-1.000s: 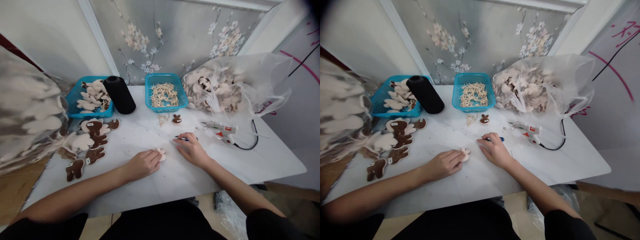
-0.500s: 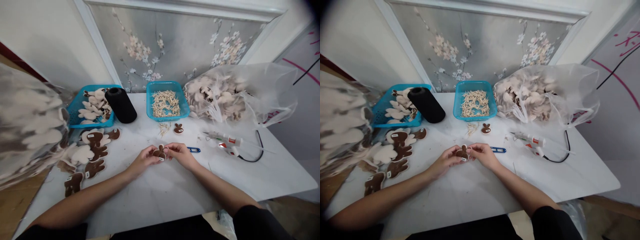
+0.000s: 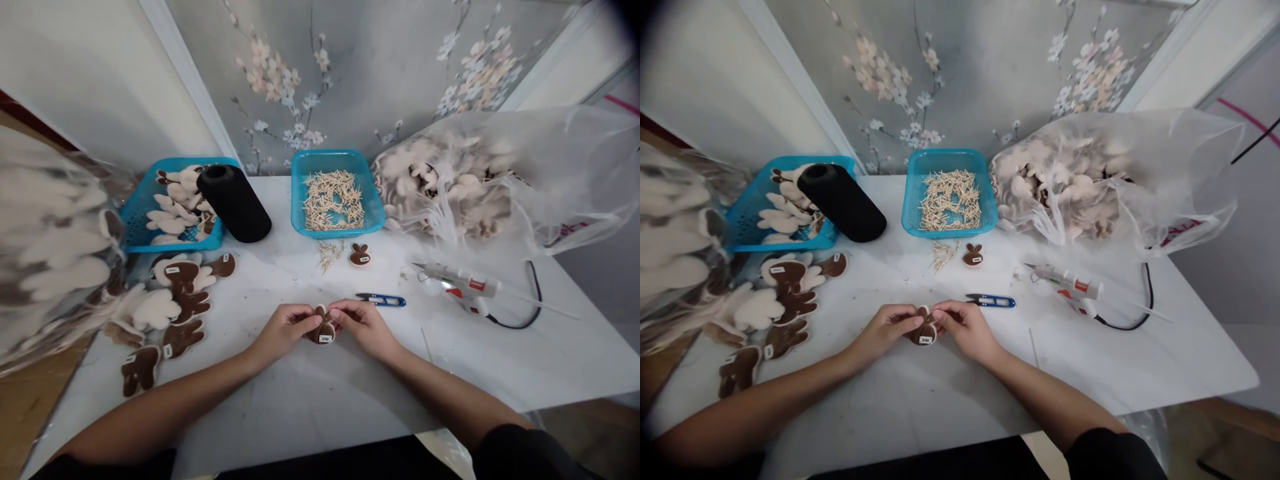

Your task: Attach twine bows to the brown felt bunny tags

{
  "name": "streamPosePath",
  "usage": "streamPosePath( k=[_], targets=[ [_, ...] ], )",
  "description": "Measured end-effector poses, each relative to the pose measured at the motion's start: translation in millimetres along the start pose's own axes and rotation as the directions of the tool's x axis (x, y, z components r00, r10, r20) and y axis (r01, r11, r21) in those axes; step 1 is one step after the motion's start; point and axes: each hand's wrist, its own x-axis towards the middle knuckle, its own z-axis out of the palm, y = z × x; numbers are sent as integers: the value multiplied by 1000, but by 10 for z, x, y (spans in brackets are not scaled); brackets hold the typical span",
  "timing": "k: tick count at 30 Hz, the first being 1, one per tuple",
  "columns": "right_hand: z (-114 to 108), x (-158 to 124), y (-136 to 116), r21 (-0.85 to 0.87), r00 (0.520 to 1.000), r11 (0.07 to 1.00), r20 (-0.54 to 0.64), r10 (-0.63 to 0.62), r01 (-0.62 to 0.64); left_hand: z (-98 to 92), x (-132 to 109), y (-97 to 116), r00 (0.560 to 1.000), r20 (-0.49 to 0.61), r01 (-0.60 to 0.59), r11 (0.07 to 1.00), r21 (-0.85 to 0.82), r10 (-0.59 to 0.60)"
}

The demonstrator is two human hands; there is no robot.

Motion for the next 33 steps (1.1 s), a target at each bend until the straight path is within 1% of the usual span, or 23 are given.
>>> streamPosePath(
  k=[3, 6, 10, 13, 17, 21, 25, 29, 33],
  targets=[
    [-10, 20, -13, -33, 998, 999, 57, 3, -1, 29, -26, -12, 998, -41, -40, 998, 47, 41],
    [-28, 52, -19, -72, 990, 997, 136, 20, -10, 57, -48, -25, 997, -65, -47, 998, 38, 49],
    [-48, 85, -21, -53, 981, 998, 189, 34, -25, 78, -65, -21, 993, -98, -56, 997, 52, 61],
    [-48, 101, -22, -7, 982, 999, 187, 39, -38, 99, -92, -9, 995, -63, -80, 996, 39, 82],
    [-24, 97, -3, 49, 987, 998, 157, 34, -42, 117, -122, -23, 990, -3, -139, 987, 80, 140],
    [11, 48, 17, 31, 995, 1000, 102, 1, -4, 109, -100, -50, 991, 30, -134, 989, 56, 132],
    [25, -2, 12, -35, 995, 999, 94, -26, 29, 92, -52, -79, 982, -2, -187, 975, 122, 188],
    [21, 3, 15, -8, 994, 999, 109, -31, 32, 71, -22, -120, 973, -57, -215, 966, 146, 225],
    [41, 20, 43, -9, 989, 999, 141, -49, 50, 43, -28, -144, 971, -31, -231, 960, 156, 238]
  ],
)
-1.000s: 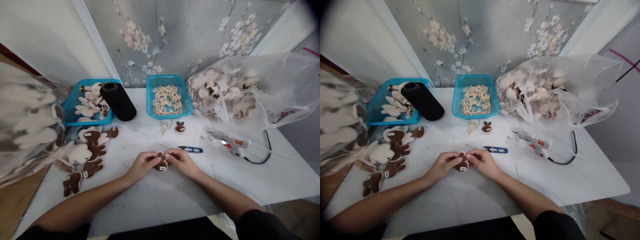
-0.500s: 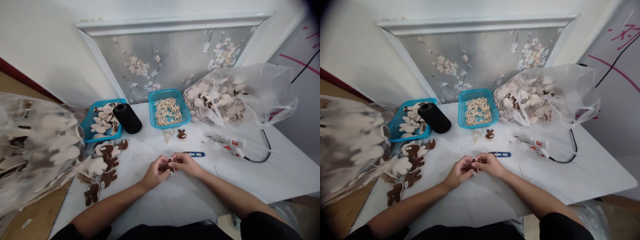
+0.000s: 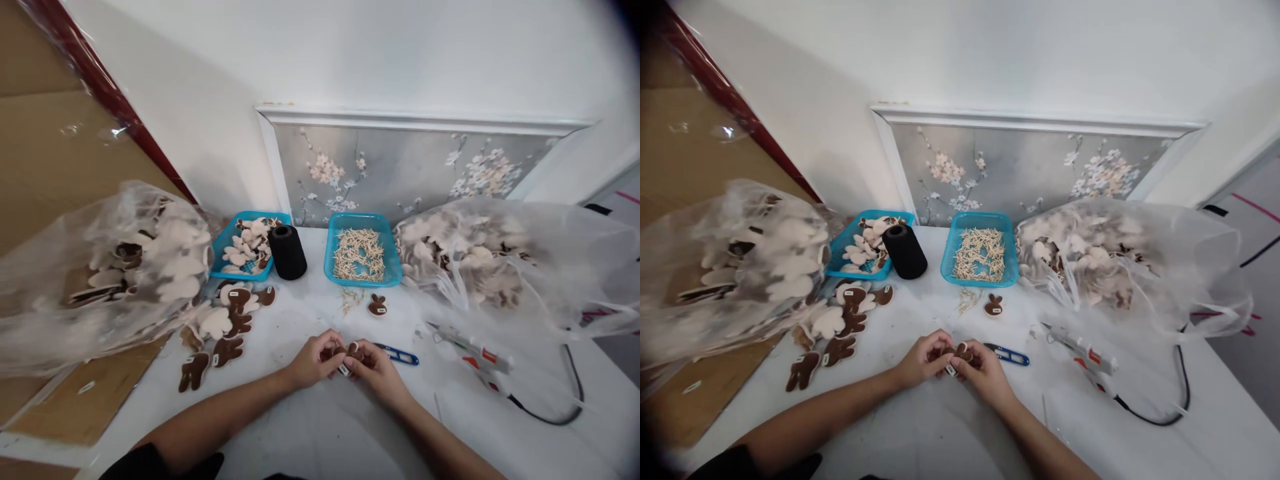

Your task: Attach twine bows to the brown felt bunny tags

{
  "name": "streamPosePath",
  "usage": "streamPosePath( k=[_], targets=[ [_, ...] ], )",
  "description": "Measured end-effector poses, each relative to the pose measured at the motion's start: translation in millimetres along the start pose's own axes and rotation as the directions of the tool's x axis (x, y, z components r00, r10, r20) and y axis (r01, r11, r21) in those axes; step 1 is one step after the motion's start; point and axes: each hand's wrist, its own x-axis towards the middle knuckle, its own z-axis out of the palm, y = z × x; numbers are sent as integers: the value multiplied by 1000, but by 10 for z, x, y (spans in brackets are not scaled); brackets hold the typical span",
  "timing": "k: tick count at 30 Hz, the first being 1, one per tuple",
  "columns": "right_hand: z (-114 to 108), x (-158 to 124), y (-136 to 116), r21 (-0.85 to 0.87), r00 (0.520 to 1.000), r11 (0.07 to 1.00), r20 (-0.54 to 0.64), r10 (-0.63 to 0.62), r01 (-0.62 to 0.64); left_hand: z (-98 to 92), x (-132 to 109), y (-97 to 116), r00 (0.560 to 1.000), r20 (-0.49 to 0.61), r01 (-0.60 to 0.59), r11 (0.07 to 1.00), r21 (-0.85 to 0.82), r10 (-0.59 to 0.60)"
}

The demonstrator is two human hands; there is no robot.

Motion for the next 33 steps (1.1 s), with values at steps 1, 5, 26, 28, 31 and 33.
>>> streamPosePath(
  k=[1, 5, 26, 28, 31, 33],
  targets=[
    [10, -3, 2, -5, 1000, 1000, -2, -6, 6, -5, -7, -1, 1000, 8, -3, 1000, -5, 3],
    [24, -44, -46, -130, 995, 990, -81, -63, 52, 4, -53, -18, 1000, 12, -11, 1000, -30, 11],
    [-225, -138, -126, -759, 773, 617, -259, -579, 208, -1180, -85, 317, 943, -330, 327, 77, 942, 38],
    [-176, -156, -107, -765, 814, 598, -180, -552, 237, -1021, -197, 288, 983, -183, 180, 127, 975, 12],
    [-99, -195, -88, -784, 852, 553, -62, -519, 280, -747, -386, 204, 966, 234, -257, 274, 927, 114],
    [-48, -218, -82, -789, 860, 515, 31, -508, 333, -579, -495, 137, 842, 481, -538, 319, 781, 242]
  ],
)
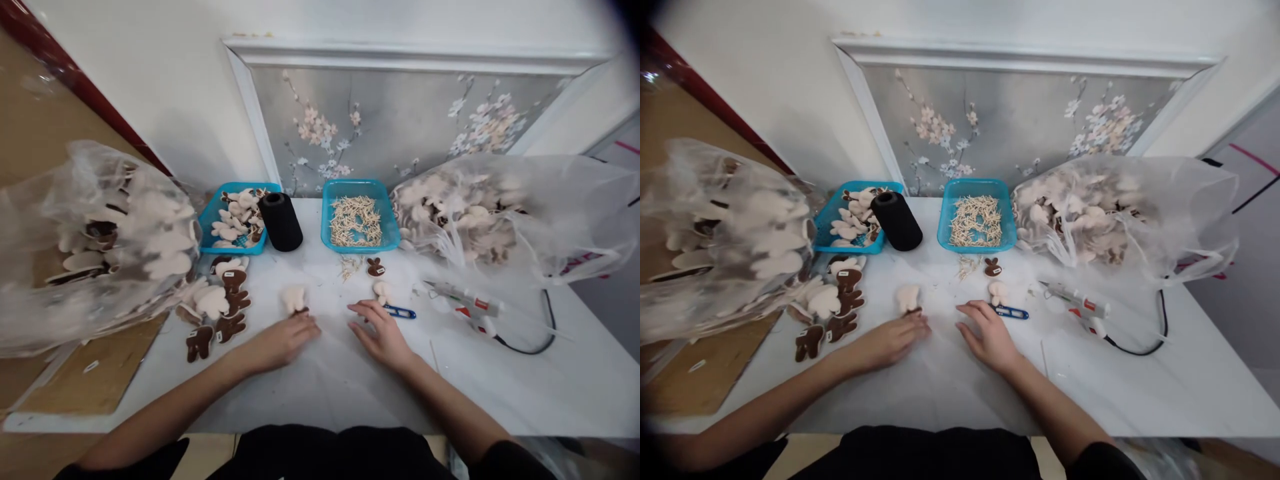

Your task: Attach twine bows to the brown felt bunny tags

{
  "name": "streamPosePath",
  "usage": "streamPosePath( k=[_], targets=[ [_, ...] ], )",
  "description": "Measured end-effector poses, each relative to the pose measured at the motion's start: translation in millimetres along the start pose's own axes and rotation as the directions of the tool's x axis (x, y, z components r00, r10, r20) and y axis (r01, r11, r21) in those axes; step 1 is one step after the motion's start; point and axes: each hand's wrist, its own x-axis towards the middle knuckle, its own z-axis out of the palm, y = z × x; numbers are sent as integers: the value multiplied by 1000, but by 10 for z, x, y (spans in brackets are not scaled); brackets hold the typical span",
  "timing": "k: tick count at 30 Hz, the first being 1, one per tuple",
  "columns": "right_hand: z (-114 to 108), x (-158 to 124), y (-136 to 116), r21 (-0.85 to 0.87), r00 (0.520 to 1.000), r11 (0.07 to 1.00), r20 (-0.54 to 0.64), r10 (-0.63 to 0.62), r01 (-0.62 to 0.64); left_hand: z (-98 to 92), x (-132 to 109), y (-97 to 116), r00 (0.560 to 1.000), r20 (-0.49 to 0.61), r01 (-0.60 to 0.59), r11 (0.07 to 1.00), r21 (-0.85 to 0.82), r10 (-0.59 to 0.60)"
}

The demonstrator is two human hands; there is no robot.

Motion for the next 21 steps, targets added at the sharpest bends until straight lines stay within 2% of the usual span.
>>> streamPosePath(
  k=[2, 4, 6, 8, 10, 12, 14, 15, 18, 21],
  targets=[
    [21, -11, -45, -5, 994, 997, 82, -74, 74, 89, -14, 121, 981, -23, -194, 977, -84, 193],
    [34, -8, -90, -17, 974, 988, 171, -150, 155, 127, -20, 184, 949, -55, -316, 933, -173, 311],
    [45, 8, -133, -36, 940, 971, 259, -221, 238, 122, -27, 194, 919, -102, -394, 891, -226, 381],
    [62, 35, -169, -61, 908, 955, 332, -255, 291, 101, -40, 173, 906, -199, -410, 892, -191, 374],
    [94, 73, -190, -92, 893, 949, 376, -249, 303, 85, -52, 144, 903, -326, -323, 942, -90, 279],
    [144, 126, -191, -127, 894, 948, 388, -224, 293, 86, -55, 123, 912, -396, -124, 992, -4, 112],
    [204, 202, -168, -161, 903, 946, 377, -204, 281, 108, -53, 119, 929, -366, 74, 996, 56, -48],
    [233, 249, -147, -180, 910, 945, 365, -194, 274, 125, -55, 124, 936, -340, 127, 989, 80, -92],
    [303, 409, -68, -218, 929, 946, 335, -159, 241, 181, -85, 147, 951, -302, 96, 991, 92, -64],
    [351, 572, -16, -190, 937, 963, 328, -120, 190, 215, -143, 152, 949, -315, 19, 1000, 1, -18]
  ],
)
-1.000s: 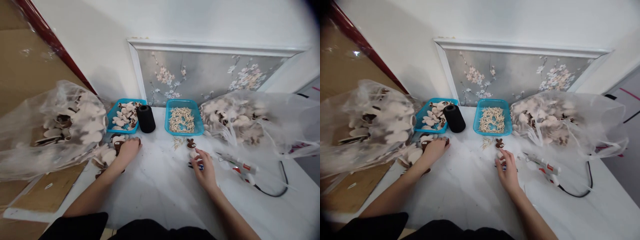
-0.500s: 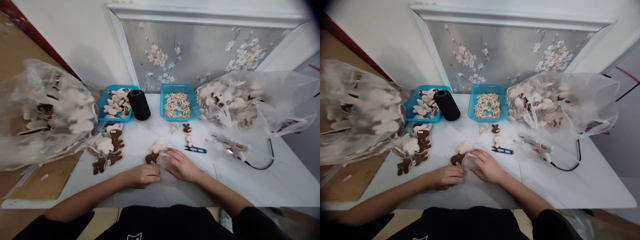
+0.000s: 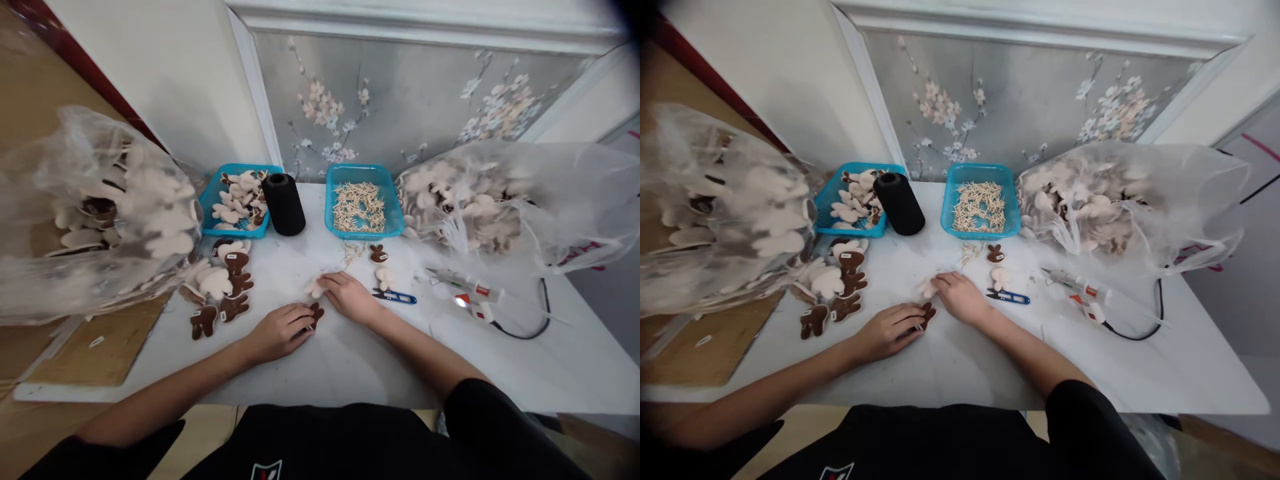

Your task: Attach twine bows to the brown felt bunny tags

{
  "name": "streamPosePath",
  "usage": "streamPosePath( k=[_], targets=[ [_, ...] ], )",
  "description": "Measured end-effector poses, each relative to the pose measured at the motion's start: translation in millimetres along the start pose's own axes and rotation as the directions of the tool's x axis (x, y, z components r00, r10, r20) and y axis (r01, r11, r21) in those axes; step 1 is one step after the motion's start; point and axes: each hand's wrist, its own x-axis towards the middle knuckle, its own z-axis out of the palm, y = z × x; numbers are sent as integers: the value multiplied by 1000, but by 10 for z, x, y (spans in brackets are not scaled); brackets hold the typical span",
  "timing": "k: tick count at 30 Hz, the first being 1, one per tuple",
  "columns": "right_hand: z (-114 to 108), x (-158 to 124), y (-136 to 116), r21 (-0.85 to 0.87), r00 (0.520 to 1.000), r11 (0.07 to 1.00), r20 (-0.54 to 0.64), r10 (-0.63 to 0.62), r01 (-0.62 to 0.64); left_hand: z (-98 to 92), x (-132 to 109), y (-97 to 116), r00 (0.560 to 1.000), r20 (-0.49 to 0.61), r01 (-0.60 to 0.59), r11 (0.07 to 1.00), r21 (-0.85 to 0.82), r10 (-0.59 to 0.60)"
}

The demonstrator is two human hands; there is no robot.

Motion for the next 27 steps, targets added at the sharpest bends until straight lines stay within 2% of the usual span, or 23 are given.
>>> streamPosePath(
  k=[2, 4, 6, 8, 9, 11, 14, 16, 21, 27],
  targets=[
    [0, 114, -6, 101, 996, 993, -43, 73, -69, -4, -33, -22, 1000, 4, 11, 996, -88, -10],
    [-5, 236, -66, 299, 978, 941, -83, 194, -161, -10, -48, -59, 999, 27, 34, 982, -188, -29],
    [-28, 347, -163, 552, 959, 809, -52, 277, -203, -13, -49, -95, 998, 53, 58, 958, -282, -45],
    [-82, 411, -259, 727, 965, 664, -2, 261, -178, -15, -44, -118, 996, 58, 83, 935, -344, -67],
    [-120, 414, -293, 760, 971, 630, 3, 239, -157, -15, -42, -122, 995, 58, 101, 928, -359, -86],
    [-206, 355, -323, 726, 976, 674, -20, 216, -134, -10, -37, -120, 989, 47, 147, 921, -361, -140],
    [-298, 150, -284, 540, 973, 824, -35, 226, -172, 10, -14, -109, 973, 11, 222, 923, -315, -230],
    [-303, -6, -243, 446, 977, 875, -6, 212, -188, 33, 18, -114, 968, -5, 241, 929, -281, -252],
    [-140, -294, -206, 345, 991, 930, 78, 109, -129, 83, 97, -173, 982, 14, 185, 952, -244, -187],
    [81, -429, -192, 205, 999, 978, -5, 50, -48, 34, 163, -160, 994, 11, 109, 990, -90, -108]
  ],
)
